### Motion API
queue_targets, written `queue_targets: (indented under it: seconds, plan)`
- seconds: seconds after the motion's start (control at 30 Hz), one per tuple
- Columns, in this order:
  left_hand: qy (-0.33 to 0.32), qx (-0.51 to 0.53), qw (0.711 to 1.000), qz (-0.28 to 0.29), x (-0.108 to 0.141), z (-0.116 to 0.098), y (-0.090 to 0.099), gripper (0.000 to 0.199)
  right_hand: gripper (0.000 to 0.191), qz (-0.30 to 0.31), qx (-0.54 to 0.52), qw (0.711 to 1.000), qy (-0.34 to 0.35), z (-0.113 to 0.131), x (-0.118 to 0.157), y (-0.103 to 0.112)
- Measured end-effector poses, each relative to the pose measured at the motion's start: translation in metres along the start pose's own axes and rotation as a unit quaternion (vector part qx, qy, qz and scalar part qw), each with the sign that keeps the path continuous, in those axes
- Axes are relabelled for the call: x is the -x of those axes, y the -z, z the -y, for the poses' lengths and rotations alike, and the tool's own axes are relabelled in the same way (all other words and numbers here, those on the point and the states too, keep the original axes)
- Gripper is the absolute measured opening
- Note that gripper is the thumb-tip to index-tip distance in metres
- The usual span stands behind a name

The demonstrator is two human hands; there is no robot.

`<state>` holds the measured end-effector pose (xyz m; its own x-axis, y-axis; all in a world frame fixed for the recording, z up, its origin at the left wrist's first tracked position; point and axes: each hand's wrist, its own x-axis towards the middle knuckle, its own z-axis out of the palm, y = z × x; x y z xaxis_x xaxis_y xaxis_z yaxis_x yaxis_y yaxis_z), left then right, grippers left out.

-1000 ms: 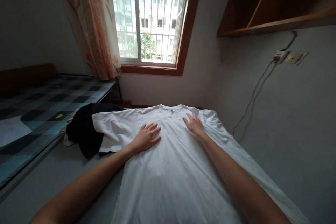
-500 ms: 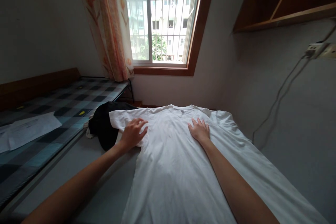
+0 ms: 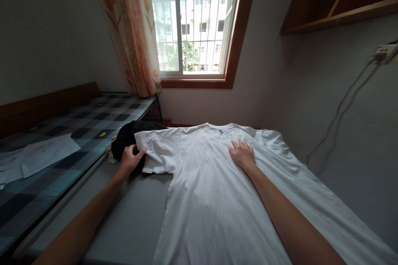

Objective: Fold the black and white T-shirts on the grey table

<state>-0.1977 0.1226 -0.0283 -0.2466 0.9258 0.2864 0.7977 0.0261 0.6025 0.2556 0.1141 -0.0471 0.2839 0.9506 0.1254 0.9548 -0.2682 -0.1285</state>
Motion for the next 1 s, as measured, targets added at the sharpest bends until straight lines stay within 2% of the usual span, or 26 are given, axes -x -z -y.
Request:
queue_targets:
  seconds: [0.07, 0.13, 0.2, 0.33, 0.4, 0.5, 0.67, 0.8, 0.87, 0.93, 1.0]
  plan:
    - [-0.031, -0.001, 0.999, -0.019, 0.005, -0.002, -0.001, 0.052, 0.054, -0.004, 0.004, 1.000, 0.005, 0.000, 0.000, 0.000]
    - [-0.106, -0.031, 0.992, -0.066, 0.016, -0.009, -0.003, 0.052, 0.053, -0.008, 0.005, 1.000, 0.008, -0.001, 0.001, -0.001]
    - [-0.194, -0.065, 0.975, -0.082, 0.029, -0.019, -0.006, 0.052, 0.053, -0.009, 0.006, 1.000, 0.010, -0.001, 0.001, -0.001]
    - [-0.336, -0.096, 0.937, -0.021, 0.046, -0.033, -0.014, 0.047, 0.052, -0.010, 0.009, 1.000, 0.015, -0.001, 0.001, 0.000]
    - [-0.374, -0.125, 0.919, 0.000, 0.050, -0.035, -0.017, 0.042, 0.052, -0.012, 0.010, 1.000, 0.015, -0.001, 0.001, 0.000]
    - [-0.394, -0.174, 0.903, 0.009, 0.052, -0.035, -0.019, 0.031, 0.052, -0.015, 0.010, 1.000, 0.014, 0.000, 0.002, 0.001]
    - [-0.366, -0.186, 0.912, 0.001, 0.049, -0.034, -0.021, 0.027, 0.052, -0.011, 0.014, 1.000, 0.015, 0.000, 0.002, 0.001]
    - [-0.323, -0.121, 0.939, 0.012, 0.041, -0.036, -0.021, 0.026, 0.052, -0.009, 0.016, 1.000, 0.016, 0.000, 0.001, 0.001]
    - [-0.264, -0.037, 0.964, 0.000, 0.035, -0.035, -0.017, 0.029, 0.052, -0.011, 0.014, 1.000, 0.016, -0.001, 0.001, 0.001]
    - [-0.162, 0.061, 0.985, -0.021, 0.027, -0.029, -0.011, 0.033, 0.052, -0.014, 0.011, 1.000, 0.019, -0.001, 0.002, 0.001]
    - [-0.045, 0.147, 0.988, -0.015, 0.018, -0.019, -0.004, 0.036, 0.052, -0.018, 0.009, 1.000, 0.021, -0.001, 0.002, 0.000]
